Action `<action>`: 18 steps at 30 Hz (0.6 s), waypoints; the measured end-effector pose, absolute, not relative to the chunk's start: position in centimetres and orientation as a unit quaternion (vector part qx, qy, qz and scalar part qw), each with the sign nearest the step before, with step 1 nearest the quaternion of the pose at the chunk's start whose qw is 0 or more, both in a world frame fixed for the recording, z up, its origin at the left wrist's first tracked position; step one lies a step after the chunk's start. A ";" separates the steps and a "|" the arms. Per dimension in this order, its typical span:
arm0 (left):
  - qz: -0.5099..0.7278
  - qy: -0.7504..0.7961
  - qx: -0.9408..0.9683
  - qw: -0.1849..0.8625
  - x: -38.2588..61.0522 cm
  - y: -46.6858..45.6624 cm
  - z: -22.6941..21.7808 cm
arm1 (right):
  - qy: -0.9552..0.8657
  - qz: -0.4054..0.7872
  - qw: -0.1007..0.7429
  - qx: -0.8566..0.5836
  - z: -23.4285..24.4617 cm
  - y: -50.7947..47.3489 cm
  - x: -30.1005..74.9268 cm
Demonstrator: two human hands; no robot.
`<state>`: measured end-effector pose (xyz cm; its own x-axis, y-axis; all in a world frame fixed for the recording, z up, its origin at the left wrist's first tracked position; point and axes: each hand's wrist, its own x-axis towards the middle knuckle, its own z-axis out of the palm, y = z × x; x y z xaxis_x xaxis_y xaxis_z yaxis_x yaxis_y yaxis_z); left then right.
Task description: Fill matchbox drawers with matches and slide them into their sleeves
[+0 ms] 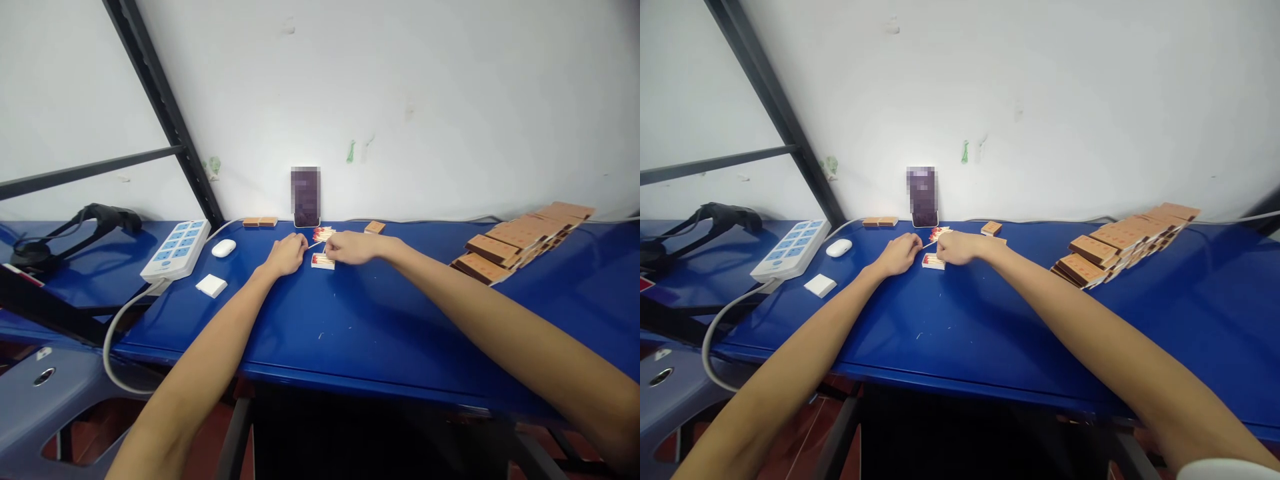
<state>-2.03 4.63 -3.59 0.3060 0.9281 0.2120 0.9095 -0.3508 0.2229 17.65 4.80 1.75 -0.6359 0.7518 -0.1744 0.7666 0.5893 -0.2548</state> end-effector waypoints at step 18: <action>0.117 0.414 0.902 0.027 -2.4 2.4 -1.7 | 0.909 -0.044 -0.073 0.407 -2.7 7.9 18.7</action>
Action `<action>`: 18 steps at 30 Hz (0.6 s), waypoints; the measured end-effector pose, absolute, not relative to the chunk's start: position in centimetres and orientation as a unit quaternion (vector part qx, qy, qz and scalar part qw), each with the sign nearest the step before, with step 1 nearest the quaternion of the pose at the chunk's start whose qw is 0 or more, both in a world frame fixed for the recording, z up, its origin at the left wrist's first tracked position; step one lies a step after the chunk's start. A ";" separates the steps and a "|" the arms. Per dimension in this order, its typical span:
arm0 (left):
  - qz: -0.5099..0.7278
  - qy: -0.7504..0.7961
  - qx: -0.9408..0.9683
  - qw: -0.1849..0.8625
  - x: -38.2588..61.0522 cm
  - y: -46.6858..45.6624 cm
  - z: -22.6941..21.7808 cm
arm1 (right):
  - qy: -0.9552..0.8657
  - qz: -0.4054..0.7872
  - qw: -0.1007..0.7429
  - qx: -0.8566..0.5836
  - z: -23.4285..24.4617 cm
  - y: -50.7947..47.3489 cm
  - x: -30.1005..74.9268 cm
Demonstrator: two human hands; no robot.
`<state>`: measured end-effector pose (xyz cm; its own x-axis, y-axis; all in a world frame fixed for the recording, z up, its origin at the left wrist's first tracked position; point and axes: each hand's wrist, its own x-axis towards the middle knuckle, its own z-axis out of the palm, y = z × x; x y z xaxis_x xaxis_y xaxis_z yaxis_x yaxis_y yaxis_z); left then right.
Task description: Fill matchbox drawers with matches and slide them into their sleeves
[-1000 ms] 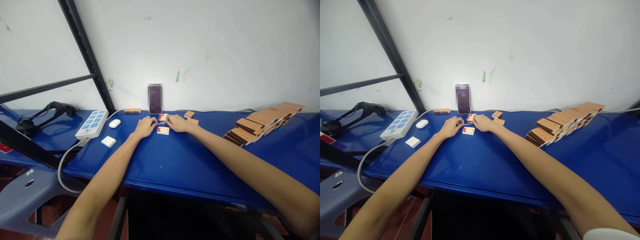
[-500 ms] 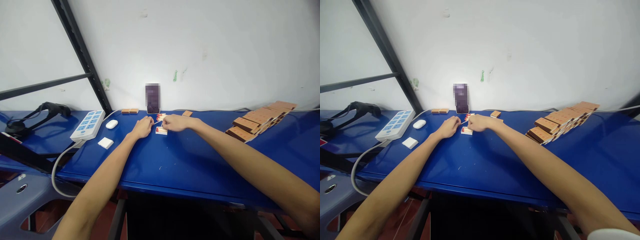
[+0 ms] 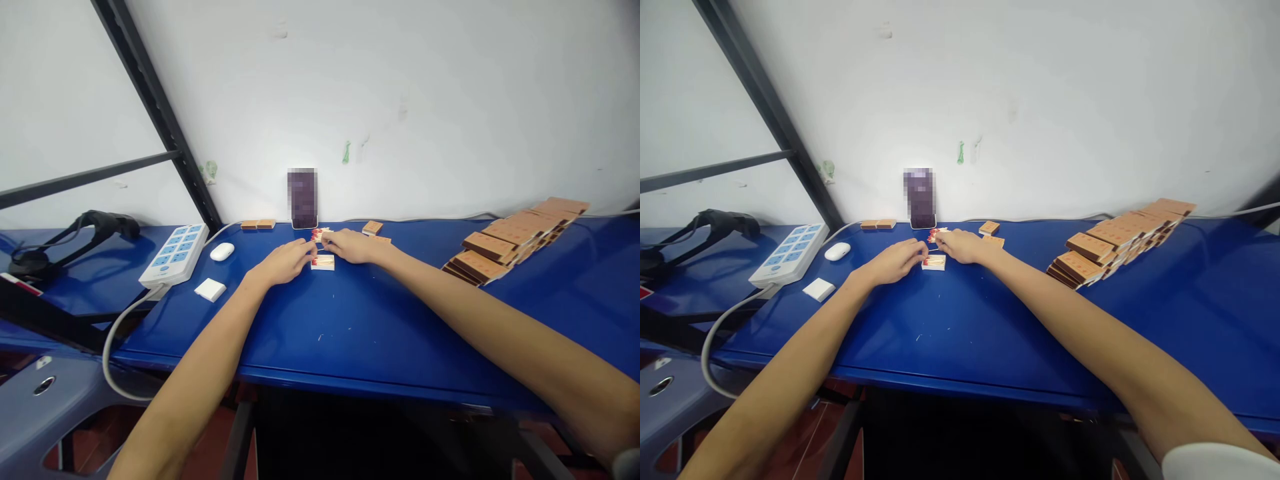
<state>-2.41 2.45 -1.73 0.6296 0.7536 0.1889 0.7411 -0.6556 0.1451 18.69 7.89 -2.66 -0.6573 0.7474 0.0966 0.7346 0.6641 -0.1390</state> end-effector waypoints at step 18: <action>0.214 0.551 0.807 0.009 -2.3 3.4 -2.7 | -0.863 0.005 0.100 -0.496 -3.0 7.7 17.5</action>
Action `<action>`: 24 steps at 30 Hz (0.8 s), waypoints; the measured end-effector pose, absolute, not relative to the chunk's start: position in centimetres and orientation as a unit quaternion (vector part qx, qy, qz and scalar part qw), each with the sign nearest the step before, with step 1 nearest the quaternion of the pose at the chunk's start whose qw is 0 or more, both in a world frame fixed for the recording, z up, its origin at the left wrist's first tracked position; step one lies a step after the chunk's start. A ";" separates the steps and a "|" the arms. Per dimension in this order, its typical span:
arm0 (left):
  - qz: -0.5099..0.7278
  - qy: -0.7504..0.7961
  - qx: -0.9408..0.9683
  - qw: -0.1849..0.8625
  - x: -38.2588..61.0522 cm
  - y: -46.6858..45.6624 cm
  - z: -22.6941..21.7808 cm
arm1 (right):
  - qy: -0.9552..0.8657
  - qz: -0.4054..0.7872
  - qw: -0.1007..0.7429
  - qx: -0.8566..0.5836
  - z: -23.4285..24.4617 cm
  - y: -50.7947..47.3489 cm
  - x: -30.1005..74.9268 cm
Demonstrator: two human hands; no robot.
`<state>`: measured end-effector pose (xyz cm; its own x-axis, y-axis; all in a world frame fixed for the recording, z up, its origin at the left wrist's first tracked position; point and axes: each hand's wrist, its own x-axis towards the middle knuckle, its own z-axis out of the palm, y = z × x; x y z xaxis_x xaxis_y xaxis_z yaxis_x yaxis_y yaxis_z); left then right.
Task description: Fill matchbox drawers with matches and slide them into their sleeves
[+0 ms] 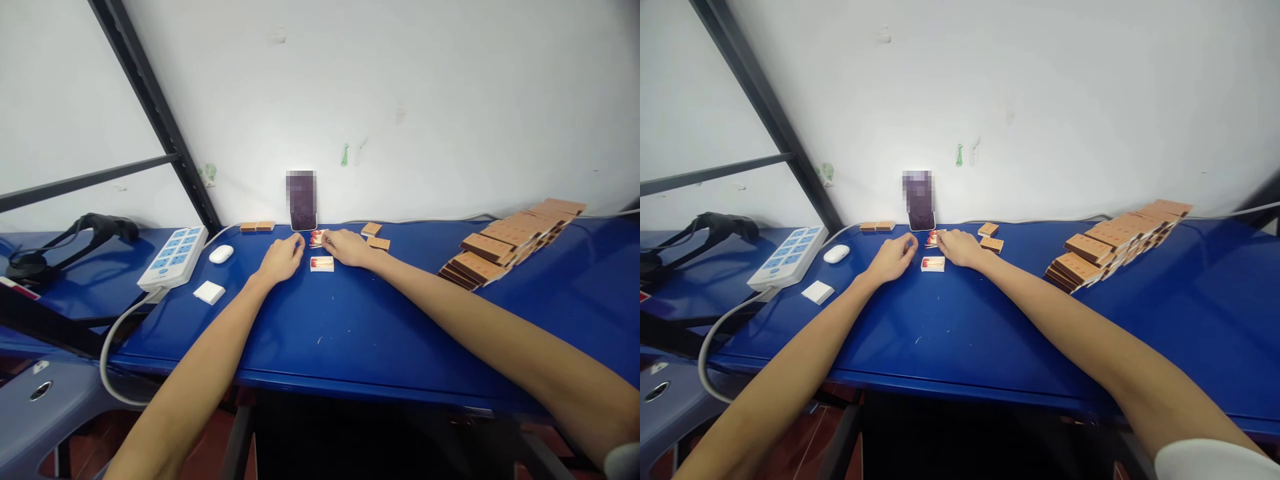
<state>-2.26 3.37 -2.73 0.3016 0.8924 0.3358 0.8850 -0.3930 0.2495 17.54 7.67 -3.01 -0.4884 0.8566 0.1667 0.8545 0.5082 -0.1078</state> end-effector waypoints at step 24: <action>0.227 0.484 0.842 0.068 -2.1 3.2 -2.7 | -0.902 0.078 -0.067 -0.420 3.1 3.5 17.4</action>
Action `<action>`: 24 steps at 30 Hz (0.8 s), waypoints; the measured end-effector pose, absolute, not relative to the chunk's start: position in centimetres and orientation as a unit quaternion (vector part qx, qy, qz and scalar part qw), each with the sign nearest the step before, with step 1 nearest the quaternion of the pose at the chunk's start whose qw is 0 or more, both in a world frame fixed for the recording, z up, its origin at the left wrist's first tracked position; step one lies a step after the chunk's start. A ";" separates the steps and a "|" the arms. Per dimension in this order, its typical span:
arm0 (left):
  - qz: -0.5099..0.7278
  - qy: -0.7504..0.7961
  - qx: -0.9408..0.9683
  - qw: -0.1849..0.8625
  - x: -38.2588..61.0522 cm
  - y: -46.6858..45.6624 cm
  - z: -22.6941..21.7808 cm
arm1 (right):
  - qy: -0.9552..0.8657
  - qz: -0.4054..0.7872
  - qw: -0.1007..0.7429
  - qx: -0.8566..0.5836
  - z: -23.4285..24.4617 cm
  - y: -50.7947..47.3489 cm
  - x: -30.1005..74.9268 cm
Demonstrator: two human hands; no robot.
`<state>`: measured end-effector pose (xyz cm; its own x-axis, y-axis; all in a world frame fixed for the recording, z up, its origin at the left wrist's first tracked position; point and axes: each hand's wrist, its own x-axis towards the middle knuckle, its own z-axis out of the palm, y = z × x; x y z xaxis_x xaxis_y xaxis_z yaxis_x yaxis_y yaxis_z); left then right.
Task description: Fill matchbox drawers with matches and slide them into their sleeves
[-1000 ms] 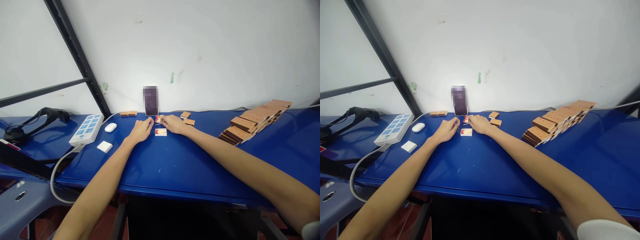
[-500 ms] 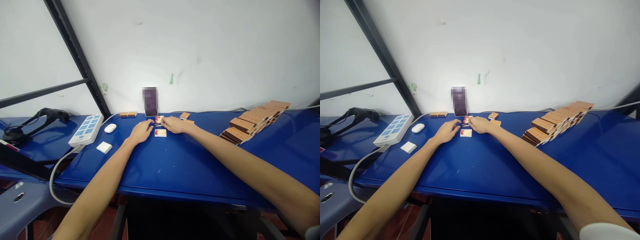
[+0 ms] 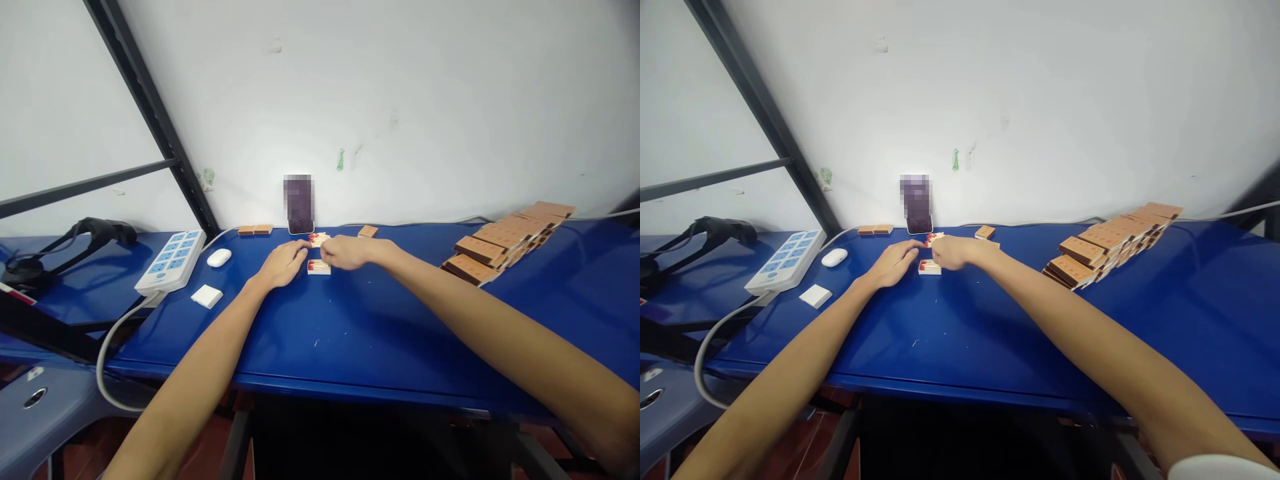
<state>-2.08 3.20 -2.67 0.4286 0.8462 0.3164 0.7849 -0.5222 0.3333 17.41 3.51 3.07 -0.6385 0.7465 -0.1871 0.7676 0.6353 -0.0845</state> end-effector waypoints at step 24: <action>0.189 0.412 0.891 0.037 -1.8 2.8 -2.7 | 0.787 -0.058 0.095 0.606 3.3 7.0 22.8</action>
